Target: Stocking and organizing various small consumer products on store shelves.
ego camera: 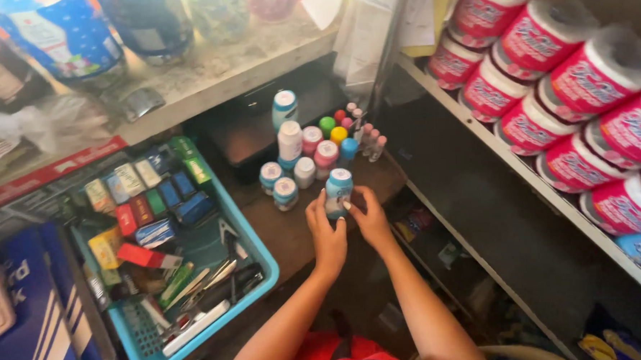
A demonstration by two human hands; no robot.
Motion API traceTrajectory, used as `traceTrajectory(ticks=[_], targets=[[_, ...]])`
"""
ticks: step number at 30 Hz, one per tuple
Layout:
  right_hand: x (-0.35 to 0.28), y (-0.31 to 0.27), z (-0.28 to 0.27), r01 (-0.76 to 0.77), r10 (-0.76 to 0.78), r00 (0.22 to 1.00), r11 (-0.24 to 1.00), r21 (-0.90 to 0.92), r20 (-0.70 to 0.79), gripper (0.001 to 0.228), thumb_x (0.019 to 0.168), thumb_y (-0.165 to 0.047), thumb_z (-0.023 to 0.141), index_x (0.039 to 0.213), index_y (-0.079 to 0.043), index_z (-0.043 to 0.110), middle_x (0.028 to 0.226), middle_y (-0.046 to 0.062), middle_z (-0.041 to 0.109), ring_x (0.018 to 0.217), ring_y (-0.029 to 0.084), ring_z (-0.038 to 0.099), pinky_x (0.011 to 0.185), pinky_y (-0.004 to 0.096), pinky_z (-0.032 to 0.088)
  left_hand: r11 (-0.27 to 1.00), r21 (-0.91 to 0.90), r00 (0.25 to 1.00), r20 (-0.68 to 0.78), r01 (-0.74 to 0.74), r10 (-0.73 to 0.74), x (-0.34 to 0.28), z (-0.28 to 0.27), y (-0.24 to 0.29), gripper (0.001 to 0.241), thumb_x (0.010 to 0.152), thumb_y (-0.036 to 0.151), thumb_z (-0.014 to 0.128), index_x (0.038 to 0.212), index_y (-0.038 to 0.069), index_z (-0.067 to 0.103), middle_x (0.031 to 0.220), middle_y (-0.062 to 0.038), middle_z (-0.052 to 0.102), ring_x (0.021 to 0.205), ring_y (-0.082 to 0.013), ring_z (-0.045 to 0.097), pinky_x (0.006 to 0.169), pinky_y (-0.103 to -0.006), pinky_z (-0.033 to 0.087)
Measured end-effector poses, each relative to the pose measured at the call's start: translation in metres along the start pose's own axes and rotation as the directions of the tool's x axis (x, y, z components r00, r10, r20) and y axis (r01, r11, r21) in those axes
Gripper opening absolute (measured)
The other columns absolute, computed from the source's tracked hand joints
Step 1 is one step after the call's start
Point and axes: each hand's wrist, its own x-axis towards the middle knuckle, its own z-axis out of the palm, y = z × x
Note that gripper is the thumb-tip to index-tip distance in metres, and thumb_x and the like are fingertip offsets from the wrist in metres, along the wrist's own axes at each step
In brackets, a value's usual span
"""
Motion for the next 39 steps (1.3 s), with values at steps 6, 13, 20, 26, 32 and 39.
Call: traceTrajectory(ticks=[6, 13, 20, 26, 32, 39], targets=[[-0.027, 0.020, -0.049, -0.015, 0.027, 0.998, 0.983, 0.185, -0.063, 0.039, 0.096, -0.007, 0.068, 0.132, -0.004, 0.053, 0.128, 0.010, 0.065, 0.119, 0.020, 0.062, 0.102, 0.035, 0.051, 0.993, -0.117, 0.992, 0.115, -0.035, 0.049, -0.011, 0.028, 0.025, 0.068, 0.083, -0.004, 0.059, 0.149, 0.004, 0.047, 0.137, -0.018, 0.047, 0.131, -0.0348, 0.050, 0.114, -0.0415, 0.040], [-0.067, -0.020, -0.129, -0.045, 0.093, 0.972, 0.975, 0.216, -0.217, 0.039, 0.098, -0.008, 0.067, 0.133, -0.003, 0.052, 0.129, 0.010, 0.065, 0.120, 0.020, 0.063, 0.103, 0.036, 0.052, 0.976, -0.201, 0.946, 0.295, -0.079, 0.137, -0.035, 0.072, 0.076, 0.071, 0.080, -0.007, 0.059, 0.149, 0.006, 0.047, 0.135, -0.018, 0.047, 0.131, -0.0342, 0.050, 0.114, -0.0413, 0.039], [-0.128, -0.036, -0.210, -0.061, 0.131, 0.885, 0.984, 0.168, -0.447, 0.038, 0.098, -0.008, 0.066, 0.132, -0.002, 0.052, 0.127, 0.010, 0.065, 0.118, 0.019, 0.063, 0.101, 0.034, 0.053, 0.948, -0.307, 0.837, 0.495, -0.085, 0.235, -0.075, 0.128, 0.125, 0.072, 0.079, -0.010, 0.059, 0.148, 0.007, 0.047, 0.135, -0.017, 0.048, 0.129, -0.0334, 0.051, 0.112, -0.0388, 0.041], [-0.183, -0.040, -0.274, -0.020, 0.079, 0.796, 0.994, 0.105, -0.600, 0.037, 0.098, -0.007, 0.067, 0.132, -0.002, 0.052, 0.124, 0.009, 0.066, 0.116, 0.017, 0.064, 0.099, 0.032, 0.052, 0.917, -0.394, 0.724, 0.613, -0.069, 0.317, -0.116, 0.178, 0.155, 0.071, 0.080, -0.011, 0.061, 0.148, 0.007, 0.048, 0.133, -0.017, 0.049, 0.126, -0.0325, 0.052, 0.112, -0.0385, 0.041], [-0.236, -0.040, -0.327, -0.033, 0.074, 0.685, 0.997, 0.071, -0.725, 0.034, 0.099, -0.007, 0.068, 0.130, -0.002, 0.054, 0.118, 0.007, 0.067, 0.109, 0.015, 0.065, 0.093, 0.031, 0.054, 0.895, -0.445, 0.592, 0.709, -0.045, 0.383, -0.155, 0.219, 0.187, 0.074, 0.079, -0.011, 0.061, 0.149, 0.008, 0.047, 0.134, -0.017, 0.048, 0.127, -0.0327, 0.053, 0.110, -0.0381, 0.042], [-0.304, -0.065, -0.398, -0.203, 0.011, 0.520, 0.973, -0.111, -0.854, 0.037, 0.096, -0.006, 0.072, 0.128, -0.003, 0.055, 0.115, 0.007, 0.066, 0.105, 0.016, 0.066, 0.092, 0.031, 0.055, 0.817, -0.574, 0.375, 0.746, -0.058, 0.551, -0.205, 0.267, 0.246, 0.070, 0.083, -0.008, 0.061, 0.150, 0.006, 0.046, 0.136, -0.021, 0.050, 0.132, -0.0385, 0.052, 0.115, -0.0417, 0.042]])
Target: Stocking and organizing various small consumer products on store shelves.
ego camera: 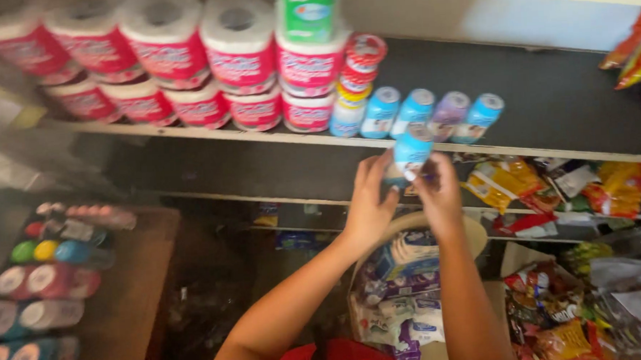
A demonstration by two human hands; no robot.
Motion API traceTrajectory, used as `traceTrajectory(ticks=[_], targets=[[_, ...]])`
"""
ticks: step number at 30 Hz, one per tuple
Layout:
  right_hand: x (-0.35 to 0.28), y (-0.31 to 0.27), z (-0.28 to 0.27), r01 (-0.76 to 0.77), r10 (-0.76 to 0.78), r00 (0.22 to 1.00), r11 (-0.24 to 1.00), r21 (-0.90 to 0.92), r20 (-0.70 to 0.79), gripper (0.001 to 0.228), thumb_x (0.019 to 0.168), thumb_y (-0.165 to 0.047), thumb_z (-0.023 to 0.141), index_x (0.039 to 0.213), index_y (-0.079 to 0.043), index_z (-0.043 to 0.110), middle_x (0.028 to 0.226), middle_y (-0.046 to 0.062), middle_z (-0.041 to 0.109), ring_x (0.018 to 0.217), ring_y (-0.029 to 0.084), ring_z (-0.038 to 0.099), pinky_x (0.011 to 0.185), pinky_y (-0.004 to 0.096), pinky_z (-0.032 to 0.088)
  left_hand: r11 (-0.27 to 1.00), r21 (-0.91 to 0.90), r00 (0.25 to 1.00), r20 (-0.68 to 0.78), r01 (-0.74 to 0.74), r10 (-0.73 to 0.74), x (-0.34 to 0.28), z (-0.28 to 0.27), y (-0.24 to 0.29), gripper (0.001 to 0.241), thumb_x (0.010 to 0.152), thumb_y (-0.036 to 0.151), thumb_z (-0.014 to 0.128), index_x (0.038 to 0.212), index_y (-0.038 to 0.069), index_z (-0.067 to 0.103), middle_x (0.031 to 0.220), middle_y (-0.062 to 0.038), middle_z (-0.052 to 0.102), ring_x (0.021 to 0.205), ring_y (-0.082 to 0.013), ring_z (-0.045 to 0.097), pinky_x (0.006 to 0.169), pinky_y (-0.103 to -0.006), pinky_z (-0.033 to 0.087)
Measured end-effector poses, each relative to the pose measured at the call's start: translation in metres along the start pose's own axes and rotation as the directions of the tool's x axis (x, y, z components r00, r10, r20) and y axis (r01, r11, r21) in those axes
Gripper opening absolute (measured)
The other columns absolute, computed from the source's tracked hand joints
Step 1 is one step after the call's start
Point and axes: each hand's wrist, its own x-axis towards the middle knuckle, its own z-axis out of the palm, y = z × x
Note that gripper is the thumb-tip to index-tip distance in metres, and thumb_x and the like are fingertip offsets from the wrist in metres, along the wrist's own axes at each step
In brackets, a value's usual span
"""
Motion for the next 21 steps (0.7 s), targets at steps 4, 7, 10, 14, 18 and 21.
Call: traceTrajectory(ticks=[4, 7, 10, 14, 18, 21], targets=[[0.022, -0.005, -0.063, -0.119, 0.121, 0.991, 0.992, 0.034, -0.064, 0.041, 0.095, -0.005, 0.071, 0.134, -0.006, 0.057, 0.116, 0.007, 0.070, 0.107, 0.017, 0.068, 0.096, 0.033, 0.056, 0.997, -0.063, 0.990, 0.124, -0.053, 0.060, 0.034, 0.046, -0.001, 0.068, 0.084, -0.008, 0.059, 0.150, 0.004, 0.047, 0.138, -0.023, 0.051, 0.131, -0.0397, 0.053, 0.111, -0.0409, 0.045], [0.042, -0.008, -0.105, -0.185, 0.202, 0.973, 0.972, 0.145, -0.113, 0.048, 0.091, -0.003, 0.071, 0.137, -0.010, 0.059, 0.119, 0.006, 0.067, 0.108, 0.018, 0.065, 0.094, 0.036, 0.055, 0.978, -0.114, 0.951, 0.237, -0.176, 0.199, 0.070, 0.067, -0.002, 0.057, 0.090, -0.005, 0.061, 0.146, 0.004, 0.052, 0.143, -0.022, 0.052, 0.131, -0.0416, 0.056, 0.108, -0.0421, 0.049], [0.059, -0.020, -0.134, -0.137, 0.155, 0.973, 0.984, 0.116, -0.169, 0.045, 0.089, -0.001, 0.070, 0.133, -0.009, 0.060, 0.124, 0.005, 0.067, 0.117, 0.018, 0.064, 0.101, 0.038, 0.055, 0.959, 0.039, 0.936, 0.235, -0.279, 0.262, 0.103, 0.077, -0.003, 0.055, 0.088, -0.003, 0.063, 0.142, 0.005, 0.055, 0.136, -0.019, 0.056, 0.124, -0.0409, 0.059, 0.104, -0.0430, 0.052], [0.087, -0.003, -0.167, -0.181, 0.176, 0.940, 0.983, 0.011, -0.294, 0.039, 0.093, -0.006, 0.070, 0.130, -0.011, 0.061, 0.122, 0.005, 0.068, 0.116, 0.018, 0.066, 0.102, 0.039, 0.056, 0.837, 0.335, 0.902, 0.156, -0.433, 0.404, 0.130, 0.075, 0.002, 0.051, 0.088, 0.006, 0.069, 0.138, 0.008, 0.058, 0.135, -0.016, 0.057, 0.124, -0.0376, 0.058, 0.105, -0.0459, 0.048], [0.102, 0.009, -0.175, -0.248, 0.215, 0.957, 0.954, -0.167, -0.196, 0.027, 0.095, -0.009, 0.070, 0.120, -0.009, 0.062, 0.118, 0.007, 0.069, 0.111, 0.020, 0.067, 0.098, 0.039, 0.056, 0.744, 0.499, 0.896, 0.244, -0.444, 0.370, 0.147, 0.081, -0.025, 0.043, 0.089, 0.017, 0.075, 0.129, 0.009, 0.063, 0.126, -0.012, 0.062, 0.119, -0.0339, 0.060, 0.104, -0.0479, 0.044], [0.111, 0.026, -0.175, -0.370, 0.336, 0.926, 0.898, -0.236, -0.172, 0.027, 0.095, -0.009, 0.070, 0.120, -0.010, 0.061, 0.113, 0.009, 0.067, 0.105, 0.021, 0.066, 0.093, 0.041, 0.055, 0.714, 0.536, 0.893, 0.295, -0.450, 0.341, 0.152, 0.082, -0.035, 0.035, 0.085, 0.013, 0.075, 0.119, 0.012, 0.068, 0.119, -0.009, 0.065, 0.117, -0.0317, 0.061, 0.104, -0.0466, 0.045]])
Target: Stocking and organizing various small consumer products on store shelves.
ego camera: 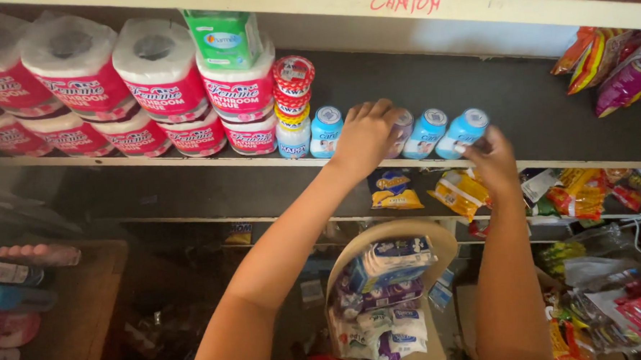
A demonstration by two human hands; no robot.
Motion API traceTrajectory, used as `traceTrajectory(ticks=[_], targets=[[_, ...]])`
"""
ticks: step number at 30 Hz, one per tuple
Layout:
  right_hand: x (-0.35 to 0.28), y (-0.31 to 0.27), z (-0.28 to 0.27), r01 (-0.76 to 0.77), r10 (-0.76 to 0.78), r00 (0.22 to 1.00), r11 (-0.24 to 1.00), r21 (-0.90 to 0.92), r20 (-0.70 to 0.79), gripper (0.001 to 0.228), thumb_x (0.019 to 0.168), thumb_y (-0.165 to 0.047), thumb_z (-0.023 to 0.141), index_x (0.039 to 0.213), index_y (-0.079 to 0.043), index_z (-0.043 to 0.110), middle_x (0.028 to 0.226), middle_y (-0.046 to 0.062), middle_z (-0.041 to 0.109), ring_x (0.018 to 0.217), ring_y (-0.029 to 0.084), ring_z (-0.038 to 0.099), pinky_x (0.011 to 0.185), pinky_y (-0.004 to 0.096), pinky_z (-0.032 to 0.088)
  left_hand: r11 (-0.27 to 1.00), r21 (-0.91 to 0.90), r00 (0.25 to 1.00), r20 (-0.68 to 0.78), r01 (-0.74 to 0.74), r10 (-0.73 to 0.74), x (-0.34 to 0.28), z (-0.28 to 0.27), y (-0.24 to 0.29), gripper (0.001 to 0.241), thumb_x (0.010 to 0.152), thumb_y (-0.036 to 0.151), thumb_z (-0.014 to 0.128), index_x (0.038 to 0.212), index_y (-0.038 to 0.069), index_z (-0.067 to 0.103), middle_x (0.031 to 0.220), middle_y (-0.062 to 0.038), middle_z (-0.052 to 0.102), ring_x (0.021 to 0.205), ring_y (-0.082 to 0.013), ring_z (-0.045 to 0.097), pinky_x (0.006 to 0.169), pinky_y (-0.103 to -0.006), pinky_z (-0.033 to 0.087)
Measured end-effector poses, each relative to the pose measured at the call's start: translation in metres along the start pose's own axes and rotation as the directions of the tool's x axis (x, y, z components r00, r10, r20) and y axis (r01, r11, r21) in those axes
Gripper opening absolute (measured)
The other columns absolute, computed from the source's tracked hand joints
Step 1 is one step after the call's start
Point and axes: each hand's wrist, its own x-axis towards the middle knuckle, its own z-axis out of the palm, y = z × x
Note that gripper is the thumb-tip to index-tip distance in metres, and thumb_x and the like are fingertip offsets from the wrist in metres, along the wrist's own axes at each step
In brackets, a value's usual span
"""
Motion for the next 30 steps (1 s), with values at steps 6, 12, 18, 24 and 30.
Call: traceTrajectory(ticks=[6, 12, 18, 24, 30], targets=[[0.015, 0.021, 0.005, 0.002, 0.002, 0.996, 0.999, -0.045, 0.087, 0.023, 0.094, -0.010, 0.066, 0.117, -0.010, 0.062, 0.111, 0.007, 0.068, 0.105, 0.020, 0.066, 0.094, 0.041, 0.057, 1.000, 0.006, 0.999, 0.031, -0.018, 0.018, 0.000, -0.008, 0.003, 0.039, 0.078, 0.007, 0.074, 0.116, 0.013, 0.070, 0.119, -0.009, 0.064, 0.117, -0.0333, 0.062, 0.106, -0.0453, 0.046], [0.011, 0.012, 0.003, 0.001, 0.016, 0.993, 0.990, -0.144, 0.118, 0.027, 0.096, -0.011, 0.067, 0.121, -0.006, 0.060, 0.117, 0.012, 0.066, 0.111, 0.023, 0.065, 0.096, 0.044, 0.056, 0.995, -0.047, 0.994, -0.082, -0.082, 0.078, -0.005, 0.000, 0.001, 0.052, 0.080, 0.008, 0.072, 0.130, 0.005, 0.060, 0.128, -0.018, 0.060, 0.122, -0.0403, 0.057, 0.114, -0.0512, 0.039], [-0.016, 0.006, 0.006, 0.080, -0.077, 0.995, 0.996, 0.032, -0.070, 0.055, 0.088, -0.002, 0.063, 0.138, -0.017, 0.048, 0.133, 0.003, 0.057, 0.122, 0.021, 0.058, 0.096, 0.037, 0.054, 0.970, -0.242, 0.994, -0.104, -0.004, -0.022, -0.040, -0.052, 0.028, 0.056, 0.086, 0.003, 0.067, 0.140, 0.003, 0.052, 0.140, -0.019, 0.055, 0.132, -0.0400, 0.052, 0.113, -0.0470, 0.042], [-0.082, -0.019, 0.031, 0.272, -0.035, 0.889, 0.843, 0.465, -0.456, 0.024, 0.099, 0.002, 0.061, 0.119, -0.009, 0.066, 0.125, 0.008, 0.069, 0.112, 0.019, 0.068, 0.095, 0.031, 0.059, 0.928, -0.320, 0.973, -0.059, 0.193, -0.223, -0.120, -0.090, 0.036, 0.055, 0.091, 0.002, 0.066, 0.143, 0.002, 0.048, 0.141, -0.020, 0.053, 0.132, -0.0409, 0.051, 0.112, -0.0468, 0.043], [-0.125, -0.040, 0.126, 0.214, -0.315, 0.947, 0.755, 0.620, 0.056, 0.020, 0.102, 0.002, 0.058, 0.118, -0.007, 0.065, 0.117, 0.008, 0.070, 0.102, 0.016, 0.065, 0.089, 0.029, 0.053, 0.834, -0.334, 0.880, -0.026, 0.440, -0.474, -0.202, -0.122, 0.017, 0.058, 0.089, 0.000, 0.066, 0.144, 0.003, 0.049, 0.140, -0.020, 0.054, 0.129, -0.0412, 0.052, 0.109, -0.0447, 0.044]])
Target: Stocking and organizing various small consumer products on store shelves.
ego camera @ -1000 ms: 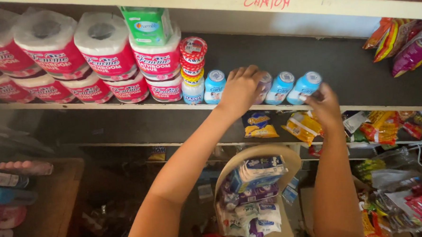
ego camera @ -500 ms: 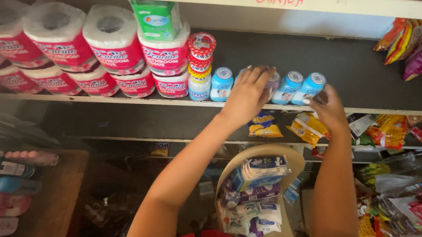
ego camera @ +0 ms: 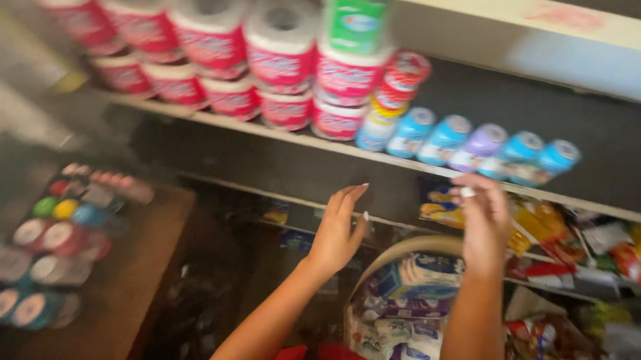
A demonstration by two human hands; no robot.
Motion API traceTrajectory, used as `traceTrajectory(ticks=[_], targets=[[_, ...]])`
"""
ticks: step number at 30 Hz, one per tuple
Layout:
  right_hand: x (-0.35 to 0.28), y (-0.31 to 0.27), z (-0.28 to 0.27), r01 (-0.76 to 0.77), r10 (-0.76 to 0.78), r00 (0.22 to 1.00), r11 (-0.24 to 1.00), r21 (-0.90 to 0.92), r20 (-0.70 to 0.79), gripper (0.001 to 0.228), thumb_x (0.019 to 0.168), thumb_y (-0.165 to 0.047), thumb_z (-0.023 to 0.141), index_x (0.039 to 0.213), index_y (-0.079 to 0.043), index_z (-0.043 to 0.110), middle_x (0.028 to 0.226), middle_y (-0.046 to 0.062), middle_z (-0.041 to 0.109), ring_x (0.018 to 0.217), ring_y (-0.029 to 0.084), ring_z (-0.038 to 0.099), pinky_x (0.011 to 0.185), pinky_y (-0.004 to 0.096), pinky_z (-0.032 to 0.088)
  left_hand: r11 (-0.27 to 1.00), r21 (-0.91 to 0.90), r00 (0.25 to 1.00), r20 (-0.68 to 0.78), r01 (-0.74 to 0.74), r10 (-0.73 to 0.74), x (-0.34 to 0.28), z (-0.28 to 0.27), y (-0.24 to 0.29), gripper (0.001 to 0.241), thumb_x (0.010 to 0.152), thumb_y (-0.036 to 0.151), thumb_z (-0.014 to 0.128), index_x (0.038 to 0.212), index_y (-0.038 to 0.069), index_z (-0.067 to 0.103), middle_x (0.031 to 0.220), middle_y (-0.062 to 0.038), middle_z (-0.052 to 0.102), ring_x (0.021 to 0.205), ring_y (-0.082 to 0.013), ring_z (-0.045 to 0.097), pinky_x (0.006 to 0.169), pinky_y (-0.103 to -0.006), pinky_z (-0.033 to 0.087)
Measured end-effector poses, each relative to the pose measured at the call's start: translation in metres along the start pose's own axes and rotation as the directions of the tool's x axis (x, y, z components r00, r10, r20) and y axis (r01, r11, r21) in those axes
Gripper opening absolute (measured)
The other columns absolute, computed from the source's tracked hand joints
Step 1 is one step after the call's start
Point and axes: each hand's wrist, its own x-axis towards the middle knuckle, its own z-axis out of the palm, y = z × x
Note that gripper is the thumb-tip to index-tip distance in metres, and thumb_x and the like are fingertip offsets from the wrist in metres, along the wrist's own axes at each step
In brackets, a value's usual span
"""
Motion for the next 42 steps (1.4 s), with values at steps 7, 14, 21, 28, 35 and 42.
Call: traceTrajectory(ticks=[7, 14, 21, 28, 35, 42], targets=[[-0.025, 0.073, 0.120, -0.180, 0.197, 0.893, 0.980, -0.081, 0.404, 0.022, 0.099, -0.004, 0.060, 0.120, -0.005, 0.065, 0.115, 0.006, 0.072, 0.099, 0.014, 0.066, 0.086, 0.028, 0.052, 0.983, 0.059, 0.967, -0.198, 0.172, -0.157, -0.050, -0.075, -0.040, 0.054, 0.092, 0.001, 0.065, 0.143, 0.003, 0.050, 0.139, -0.022, 0.053, 0.130, -0.0418, 0.051, 0.109, -0.0443, 0.042], [-0.068, 0.088, 0.239, -0.253, 0.309, 0.691, 0.950, -0.182, 0.653, 0.026, 0.099, -0.006, 0.060, 0.124, -0.004, 0.065, 0.117, 0.007, 0.072, 0.101, 0.014, 0.067, 0.090, 0.029, 0.053, 0.937, 0.060, 0.854, -0.434, 0.345, -0.287, -0.097, -0.153, -0.057, 0.053, 0.091, 0.001, 0.063, 0.143, 0.004, 0.049, 0.140, -0.020, 0.053, 0.132, -0.0385, 0.051, 0.110, -0.0424, 0.042], [-0.115, 0.094, 0.337, -0.214, 0.298, 0.514, 0.952, -0.217, 0.804, 0.030, 0.096, -0.001, 0.058, 0.125, -0.003, 0.065, 0.119, 0.009, 0.072, 0.108, 0.015, 0.067, 0.094, 0.030, 0.052, 0.919, 0.062, 0.696, -0.674, 0.390, -0.250, -0.152, -0.205, -0.080, 0.058, 0.090, -0.001, 0.062, 0.146, 0.004, 0.046, 0.144, -0.019, 0.049, 0.137, -0.0369, 0.049, 0.116, -0.0422, 0.038], [-0.167, 0.105, 0.420, -0.123, 0.277, 0.394, 0.961, -0.249, 0.876, 0.033, 0.094, 0.000, 0.060, 0.126, -0.005, 0.064, 0.120, 0.007, 0.071, 0.111, 0.015, 0.067, 0.096, 0.030, 0.052, 0.886, -0.070, 0.513, -0.793, 0.458, -0.328, -0.200, -0.238, -0.104, 0.069, 0.089, -0.002, 0.062, 0.153, 0.005, 0.037, 0.150, -0.018, 0.039, 0.137, -0.0340, 0.045, 0.113, -0.0415, 0.042], [-0.200, 0.103, 0.487, 0.241, -0.015, 0.475, 0.964, -0.113, 0.880, 0.040, 0.090, 0.000, 0.067, 0.128, -0.008, 0.064, 0.122, 0.010, 0.066, 0.112, 0.024, 0.064, 0.099, 0.035, 0.051, 0.903, -0.082, 0.389, -0.883, 0.422, -0.262, -0.218, -0.253, -0.107, 0.067, 0.087, -0.005, 0.061, 0.151, 0.004, 0.041, 0.146, -0.019, 0.038, 0.138, -0.0339, 0.044, 0.115, -0.0417, 0.043], [-0.183, 0.073, 0.549, 0.717, -0.323, 0.297, 0.697, 0.014, 0.899, 0.062, 0.079, -0.004, 0.077, 0.138, -0.009, 0.058, 0.136, 0.012, 0.057, 0.131, 0.035, 0.045, 0.113, 0.050, 0.030, 0.900, -0.258, 0.329, -0.866, 0.350, -0.376, -0.206, -0.255, -0.154, 0.070, 0.085, -0.005, 0.061, 0.151, 0.001, 0.037, 0.146, -0.020, 0.038, 0.137, -0.0343, 0.047, 0.118, -0.0428, 0.040]])
